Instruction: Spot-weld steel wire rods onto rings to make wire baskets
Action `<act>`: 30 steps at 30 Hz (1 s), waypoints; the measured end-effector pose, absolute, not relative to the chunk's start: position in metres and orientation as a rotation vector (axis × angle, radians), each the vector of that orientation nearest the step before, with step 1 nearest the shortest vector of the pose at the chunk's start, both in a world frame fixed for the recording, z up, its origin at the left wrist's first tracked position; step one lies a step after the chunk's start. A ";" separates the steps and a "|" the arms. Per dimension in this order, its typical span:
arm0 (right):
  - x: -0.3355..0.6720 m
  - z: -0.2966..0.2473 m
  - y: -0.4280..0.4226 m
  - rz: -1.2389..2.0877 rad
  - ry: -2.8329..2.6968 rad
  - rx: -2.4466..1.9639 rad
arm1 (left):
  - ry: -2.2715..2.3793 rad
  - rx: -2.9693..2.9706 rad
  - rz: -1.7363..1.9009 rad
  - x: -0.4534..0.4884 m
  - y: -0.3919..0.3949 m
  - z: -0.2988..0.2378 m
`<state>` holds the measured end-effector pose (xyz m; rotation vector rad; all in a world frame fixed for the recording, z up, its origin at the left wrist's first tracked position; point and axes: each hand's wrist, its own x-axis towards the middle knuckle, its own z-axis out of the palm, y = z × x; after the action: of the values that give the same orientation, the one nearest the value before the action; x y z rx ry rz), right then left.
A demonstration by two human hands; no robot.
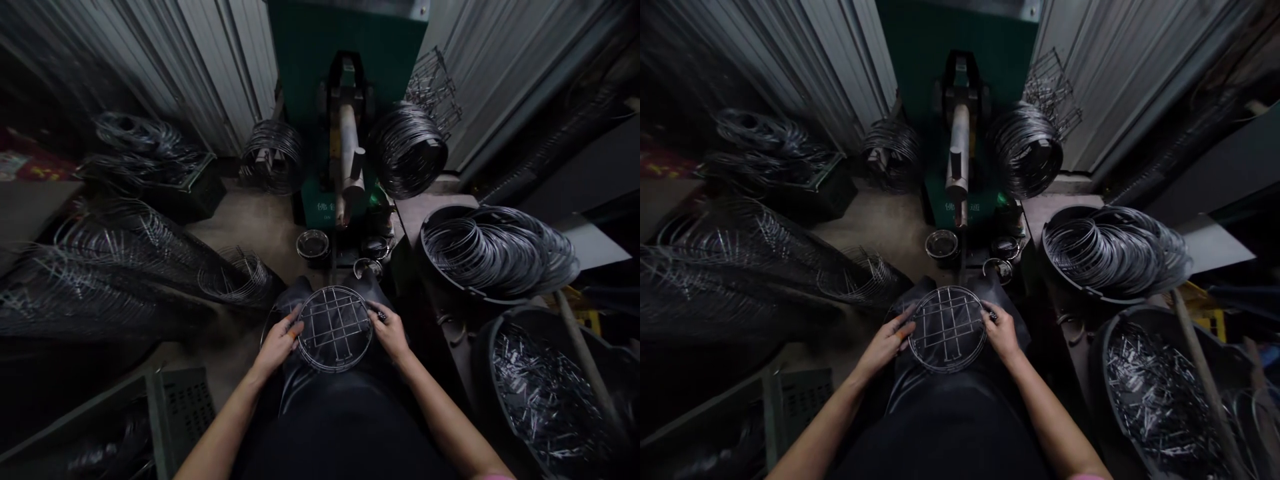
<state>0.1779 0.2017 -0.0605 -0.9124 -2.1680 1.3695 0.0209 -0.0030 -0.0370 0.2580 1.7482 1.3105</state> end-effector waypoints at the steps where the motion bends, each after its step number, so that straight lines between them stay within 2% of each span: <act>1: 0.176 -0.060 0.202 1.372 -2.154 -0.910 | 1.757 0.255 1.309 0.021 -0.003 -0.038; 11: 0.177 -0.071 0.205 1.413 -2.199 -0.881 | 1.943 0.558 1.160 0.012 -0.010 -0.059; 17: 0.181 -0.067 0.207 1.599 -2.161 -0.936 | 1.632 0.532 0.979 0.000 -0.029 -0.047; 26: 0.184 -0.070 0.205 1.777 -2.022 -0.983 | 1.866 0.449 1.169 0.042 -0.011 -0.069; 30: 0.183 -0.067 0.203 1.807 -1.946 -0.980 | 1.718 0.422 1.260 0.034 -0.005 -0.056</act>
<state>0.1828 0.2027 -0.0667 -0.9804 -1.9458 1.8072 0.0340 -0.0053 -0.0562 0.4219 1.7184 1.2596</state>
